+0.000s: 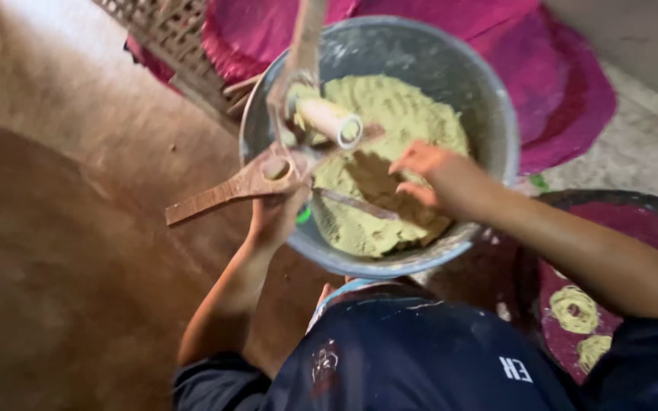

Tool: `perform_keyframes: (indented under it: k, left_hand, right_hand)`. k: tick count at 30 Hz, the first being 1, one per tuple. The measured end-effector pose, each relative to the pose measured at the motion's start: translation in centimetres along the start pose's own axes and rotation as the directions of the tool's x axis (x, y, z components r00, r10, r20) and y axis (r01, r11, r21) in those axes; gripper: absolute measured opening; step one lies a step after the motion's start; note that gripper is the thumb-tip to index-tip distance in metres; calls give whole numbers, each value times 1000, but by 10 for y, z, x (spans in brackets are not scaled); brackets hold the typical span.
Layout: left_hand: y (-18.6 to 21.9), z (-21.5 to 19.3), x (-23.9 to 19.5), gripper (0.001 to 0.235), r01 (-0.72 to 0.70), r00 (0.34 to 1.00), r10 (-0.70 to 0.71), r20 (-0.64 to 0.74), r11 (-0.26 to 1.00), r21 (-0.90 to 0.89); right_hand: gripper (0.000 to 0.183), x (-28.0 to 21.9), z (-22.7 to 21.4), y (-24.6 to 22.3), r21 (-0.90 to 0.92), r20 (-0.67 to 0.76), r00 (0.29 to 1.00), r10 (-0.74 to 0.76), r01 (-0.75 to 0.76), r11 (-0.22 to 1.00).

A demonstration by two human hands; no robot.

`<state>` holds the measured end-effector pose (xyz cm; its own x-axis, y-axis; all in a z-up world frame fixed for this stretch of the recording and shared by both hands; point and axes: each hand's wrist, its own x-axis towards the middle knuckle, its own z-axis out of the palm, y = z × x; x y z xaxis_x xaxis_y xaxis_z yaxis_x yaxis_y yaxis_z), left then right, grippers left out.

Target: The person uses a wooden dough press to extrude yellow dough into spiral shapes onto a pink cloth-lined tray. They repeatedly refill the press from a metal bowl and arrange the formed spirals on the tray.

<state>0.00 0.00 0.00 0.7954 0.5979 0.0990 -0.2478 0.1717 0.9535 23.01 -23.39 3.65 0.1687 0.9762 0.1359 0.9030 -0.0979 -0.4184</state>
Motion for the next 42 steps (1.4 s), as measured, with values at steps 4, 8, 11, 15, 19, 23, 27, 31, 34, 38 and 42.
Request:
perform_keyframes:
  k: [4,8,11,15,19,23,27,31,34,38,42]
  left_hand:
    - [-14,-19,1,37,-297,923,381,-58,801,520]
    - [-30,-11,3,61,-348,876,460,-145,811,470]
    - [-34,-11,-2,63,-258,925,326,-197,916,307]
    - [-34,-14,-2,63,-439,836,541,-89,758,482]
    - [-32,-9,-6,77,-288,913,358,-196,905,312]
    - [-26,-6,-4,76,-320,901,387,-197,899,301]
    - [-26,-4,-6,78,-95,950,133,-283,985,144]
    - [-31,-8,-2,74,-306,896,389,-212,890,337]
    - [-33,-9,2,72,-344,883,432,-182,861,375]
    - [-13,-11,14,60,-402,837,539,-96,724,561]
    - [25,-3,22,62,-304,914,381,-140,871,387]
  right_hand:
    - [34,39,52,-40,-212,366,912,184,-110,971]
    - [47,75,76,-51,-309,462,866,191,-45,950]
    - [52,88,76,-49,-325,494,845,205,-39,945]
    - [38,118,76,-56,-355,425,888,175,-15,935]
    - [17,145,92,-65,-504,530,831,166,152,850]
    - [10,150,117,-81,-557,583,808,82,325,764]
    - [8,117,97,-75,-427,739,673,18,447,786]
    - [12,80,53,-88,-381,711,702,41,336,861]
    - [24,59,14,-84,-351,753,640,156,191,917]
    - [51,24,-32,-68,-183,738,639,214,-116,976]
    - [41,-10,-80,-51,70,563,805,187,-272,960]
